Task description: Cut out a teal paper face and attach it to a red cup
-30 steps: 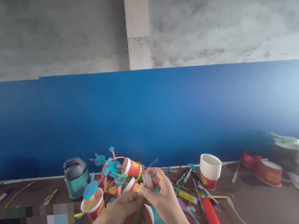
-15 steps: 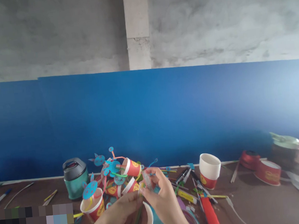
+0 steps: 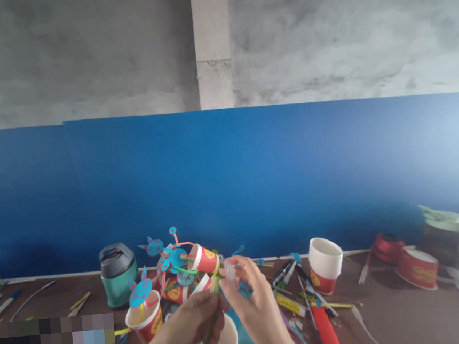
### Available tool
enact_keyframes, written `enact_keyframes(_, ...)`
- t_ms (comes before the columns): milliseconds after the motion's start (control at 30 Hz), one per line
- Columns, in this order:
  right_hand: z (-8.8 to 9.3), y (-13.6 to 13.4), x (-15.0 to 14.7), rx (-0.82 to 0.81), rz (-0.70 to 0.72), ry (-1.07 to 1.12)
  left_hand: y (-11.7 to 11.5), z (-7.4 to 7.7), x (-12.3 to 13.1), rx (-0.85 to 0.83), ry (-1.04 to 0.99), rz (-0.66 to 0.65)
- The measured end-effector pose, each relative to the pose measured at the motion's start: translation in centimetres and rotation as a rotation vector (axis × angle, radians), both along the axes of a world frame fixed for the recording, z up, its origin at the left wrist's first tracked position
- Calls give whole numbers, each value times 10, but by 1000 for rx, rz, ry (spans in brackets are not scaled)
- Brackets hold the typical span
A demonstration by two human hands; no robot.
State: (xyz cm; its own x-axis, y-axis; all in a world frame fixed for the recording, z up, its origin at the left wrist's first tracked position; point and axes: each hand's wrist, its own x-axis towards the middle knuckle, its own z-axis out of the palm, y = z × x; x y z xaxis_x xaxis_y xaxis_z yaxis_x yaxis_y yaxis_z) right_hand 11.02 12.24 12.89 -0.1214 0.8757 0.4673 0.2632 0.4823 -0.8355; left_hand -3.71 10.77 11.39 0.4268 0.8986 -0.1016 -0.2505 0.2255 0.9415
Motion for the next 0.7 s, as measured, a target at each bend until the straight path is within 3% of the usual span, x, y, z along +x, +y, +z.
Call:
enact_keyframes(200, 5, 5, 9, -143, 13, 25, 3, 0, -8, 20, 6, 39)
enact_keyframes(533, -5, 6, -4, -188, 69, 161, -3, -1, -1, -9, 42, -116)
enact_keyframes(700, -5, 7, 1, -205, 42, 176, -2, 2, 1, 60, 139, 37)
